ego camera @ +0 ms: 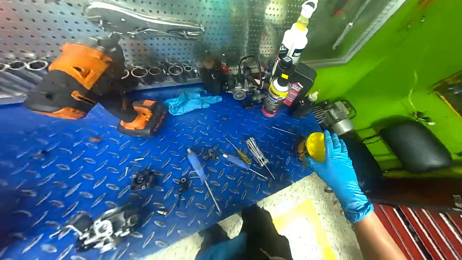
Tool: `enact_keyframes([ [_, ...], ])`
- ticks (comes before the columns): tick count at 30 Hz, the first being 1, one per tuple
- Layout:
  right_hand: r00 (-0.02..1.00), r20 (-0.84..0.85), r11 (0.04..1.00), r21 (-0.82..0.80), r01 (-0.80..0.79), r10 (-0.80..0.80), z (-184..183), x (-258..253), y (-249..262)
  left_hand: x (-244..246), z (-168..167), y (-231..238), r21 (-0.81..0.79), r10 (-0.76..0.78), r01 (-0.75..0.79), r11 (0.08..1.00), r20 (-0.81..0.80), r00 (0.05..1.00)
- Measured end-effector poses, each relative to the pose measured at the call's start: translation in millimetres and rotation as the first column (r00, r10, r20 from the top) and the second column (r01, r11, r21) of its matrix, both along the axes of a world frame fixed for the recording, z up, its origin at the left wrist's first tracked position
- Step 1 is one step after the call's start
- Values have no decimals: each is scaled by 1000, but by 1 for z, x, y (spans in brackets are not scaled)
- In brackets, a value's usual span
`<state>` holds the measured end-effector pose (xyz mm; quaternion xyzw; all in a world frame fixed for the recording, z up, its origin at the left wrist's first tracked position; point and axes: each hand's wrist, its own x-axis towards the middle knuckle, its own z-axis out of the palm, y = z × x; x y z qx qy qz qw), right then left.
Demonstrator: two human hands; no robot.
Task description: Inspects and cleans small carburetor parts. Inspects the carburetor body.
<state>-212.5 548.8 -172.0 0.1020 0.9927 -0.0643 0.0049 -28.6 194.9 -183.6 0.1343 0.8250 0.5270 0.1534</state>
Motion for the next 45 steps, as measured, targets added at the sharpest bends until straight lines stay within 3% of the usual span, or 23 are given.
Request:
enact_keyframes([
  [3, 982, 158, 995, 12, -103, 100, -4, -28, 2, -50, -7, 65, -145, 10, -4, 989, 43, 999],
  [5, 972, 198, 989, 52, -139, 126, -5, -36, 3, -76, -36, 111, -180, 92, -93, 979, -10, 996],
  [10, 948, 166, 962, -18, -273, 273, -1, -16, -11, -126, -72, 201, -168, 158, -168, 971, -71, 985],
  [15, 917, 152, 929, -77, -361, 369, 3, 12, -28, -127, -93, 218, -123, 279, -321, 939, -274, 921],
  [19, 892, 175, 908, -45, -416, 417, 11, 13, -28, -123, -99, 225, -71, 333, -361, 930, -258, 907],
  [24, 847, 344, 880, -398, -258, 404, 32, -12, 1, -129, -101, 216, -66, 337, -361, 930, -236, 911],
  [26, 878, 302, 771, -628, -110, 371, 37, -24, 22, -136, -98, 211, -99, 326, -356, 929, -235, 916],
  [28, 938, 201, 590, -808, -5, 284, 38, -28, 46, -135, -89, 203, -111, 335, -366, 924, -229, 914],
  [32, 994, 46, 155, -988, 30, 103, -21, -25, 97, -101, -63, 166, -53, 298, -318, 947, -232, 926],
  [34, 999, 29, 19, -999, 28, 40, -46, -20, 101, -72, -47, 138, 64, 208, -208, 976, 8, 978],
  [35, 998, 52, 12, -999, 52, -27, -44, -18, 92, -59, -38, 123, 156, 137, -172, 973, 215, 967],
  [37, 971, 142, 123, -978, 168, -192, -22, -17, 69, -39, -31, 99, 290, -15, -156, 944, 513, 858],
  [40, 966, 87, 366, -914, 174, -242, -36, -2, 91, -10, -42, 68, 276, -124, -39, 960, 549, 827],
  [43, 977, -131, 573, -819, -13, -166, -50, 21, 114, 19, -44, 52, 97, -11, -79, 992, 694, 719],
  [45, 972, -234, 647, -743, -172, -11, -37, 39, 107, 13, -22, 60, -102, 200, -205, 973, 816, 542],
])
